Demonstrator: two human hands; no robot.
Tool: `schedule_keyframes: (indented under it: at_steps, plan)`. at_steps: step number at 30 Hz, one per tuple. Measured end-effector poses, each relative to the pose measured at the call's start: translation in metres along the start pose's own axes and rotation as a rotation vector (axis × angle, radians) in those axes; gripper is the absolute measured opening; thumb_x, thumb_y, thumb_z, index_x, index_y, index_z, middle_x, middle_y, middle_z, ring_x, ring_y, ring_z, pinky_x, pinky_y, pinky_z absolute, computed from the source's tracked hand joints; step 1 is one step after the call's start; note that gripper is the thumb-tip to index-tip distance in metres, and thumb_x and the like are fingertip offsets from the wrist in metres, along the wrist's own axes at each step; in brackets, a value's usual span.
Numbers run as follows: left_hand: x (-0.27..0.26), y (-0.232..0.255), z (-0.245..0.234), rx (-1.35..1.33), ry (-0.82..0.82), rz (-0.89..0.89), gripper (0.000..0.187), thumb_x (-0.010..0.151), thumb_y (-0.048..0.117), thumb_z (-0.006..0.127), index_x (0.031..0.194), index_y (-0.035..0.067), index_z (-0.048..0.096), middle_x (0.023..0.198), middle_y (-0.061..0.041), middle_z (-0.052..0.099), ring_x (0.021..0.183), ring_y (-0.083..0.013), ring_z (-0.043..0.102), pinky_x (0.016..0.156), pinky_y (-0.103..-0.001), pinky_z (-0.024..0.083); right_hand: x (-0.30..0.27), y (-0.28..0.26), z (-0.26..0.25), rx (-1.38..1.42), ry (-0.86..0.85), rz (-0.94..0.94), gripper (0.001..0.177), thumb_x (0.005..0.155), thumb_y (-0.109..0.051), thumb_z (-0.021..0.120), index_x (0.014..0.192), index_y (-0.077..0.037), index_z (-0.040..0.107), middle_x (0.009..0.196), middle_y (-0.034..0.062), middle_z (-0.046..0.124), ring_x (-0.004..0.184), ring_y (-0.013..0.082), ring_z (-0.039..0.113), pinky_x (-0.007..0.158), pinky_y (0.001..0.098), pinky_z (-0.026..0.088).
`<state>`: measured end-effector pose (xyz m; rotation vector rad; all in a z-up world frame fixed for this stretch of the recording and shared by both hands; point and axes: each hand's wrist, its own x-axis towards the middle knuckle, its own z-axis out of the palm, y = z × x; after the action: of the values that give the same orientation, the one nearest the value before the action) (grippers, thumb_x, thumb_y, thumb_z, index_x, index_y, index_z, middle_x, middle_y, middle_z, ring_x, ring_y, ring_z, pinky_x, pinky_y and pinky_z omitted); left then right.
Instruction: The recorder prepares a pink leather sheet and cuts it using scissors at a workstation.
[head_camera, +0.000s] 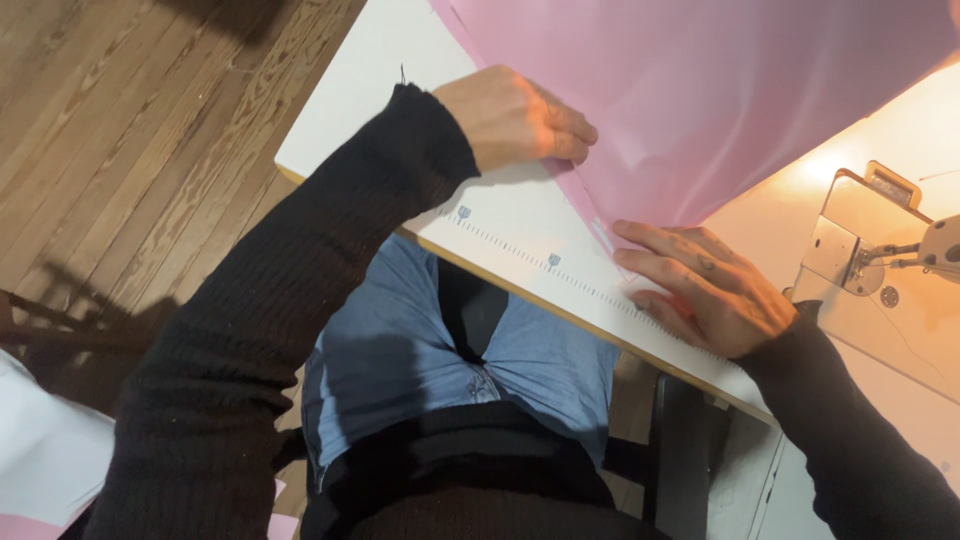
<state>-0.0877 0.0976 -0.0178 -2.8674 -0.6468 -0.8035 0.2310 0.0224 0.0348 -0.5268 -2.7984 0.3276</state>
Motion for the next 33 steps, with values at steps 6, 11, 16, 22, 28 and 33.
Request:
schedule_keyframes:
  at_steps: [6, 11, 16, 22, 28, 33]
  plan:
    - [0.0, 0.004, -0.004, 0.261, -0.003, 0.112, 0.015, 0.092, 0.019, 0.066, 0.102, 0.011, 0.075, 0.124, -0.001, 0.073, 0.107, -0.017, 0.074, 0.08, -0.029, 0.061, 0.005, 0.005, 0.003, 0.015, -0.053, -0.024, 0.056, 0.088, -0.015, 0.073, 0.141, -0.007, 0.057, 0.146, 0.0186, 0.059, 0.108, 0.0314, 0.069, 0.096, 0.0446, 0.055]
    - [-0.008, -0.012, -0.017, 0.307, 0.002, 0.131, 0.022, 0.09, 0.024, 0.067, 0.106, 0.01, 0.074, 0.124, -0.003, 0.073, 0.106, -0.018, 0.074, 0.086, -0.03, 0.06, 0.003, 0.001, 0.001, 0.01, -0.044, -0.013, 0.052, 0.088, -0.019, 0.072, 0.138, -0.008, 0.06, 0.148, 0.0123, 0.058, 0.115, 0.0332, 0.065, 0.098, 0.0454, 0.052]
    - [-0.033, -0.054, -0.05, 0.513, 0.051, 0.11, 0.032, 0.094, 0.024, 0.07, 0.125, 0.013, 0.073, 0.136, 0.001, 0.07, 0.116, -0.0148, 0.071, 0.099, -0.031, 0.059, 0.008, 0.008, 0.0, -0.019, -0.088, -0.076, 0.06, 0.084, -0.022, 0.072, 0.139, -0.003, 0.057, 0.148, 0.0144, 0.056, 0.128, 0.0392, 0.056, 0.105, 0.048, 0.047]
    - [-0.065, -0.103, -0.088, 0.388, 0.156, -0.232, 0.049, 0.082, 0.013, 0.078, 0.131, 0.01, 0.073, 0.136, -0.006, 0.071, 0.111, -0.0252, 0.071, 0.091, -0.036, 0.058, 0.012, 0.011, 0.0, 0.03, -0.062, -0.104, 0.062, 0.084, -0.023, 0.072, 0.14, -0.003, 0.056, 0.149, 0.0154, 0.054, 0.143, 0.0367, 0.047, 0.112, 0.0477, 0.042]
    - [-0.043, -0.113, -0.077, -0.071, 0.315, -0.923, 0.02, 0.09, 0.022, 0.072, 0.106, 0.011, 0.08, 0.104, -0.012, 0.076, 0.096, -0.0299, 0.073, 0.089, -0.04, 0.058, -0.038, 0.048, 0.039, -0.044, -0.098, -0.027, 0.062, 0.083, -0.03, 0.071, 0.14, -0.01, 0.059, 0.15, 0.0109, 0.056, 0.143, 0.0316, 0.046, 0.114, 0.0459, 0.038]
    - [-0.028, -0.114, -0.062, -0.112, 0.162, -1.082, 0.054, 0.086, 0.06, 0.078, 0.089, 0.005, 0.083, 0.088, -0.015, 0.075, 0.094, -0.0336, 0.064, 0.089, -0.048, 0.05, -0.063, 0.103, 0.084, -0.27, -0.198, -0.148, 0.062, 0.088, -0.041, 0.063, 0.143, -0.013, 0.058, 0.149, 0.0127, 0.056, 0.138, 0.0322, 0.047, 0.11, 0.047, 0.039]
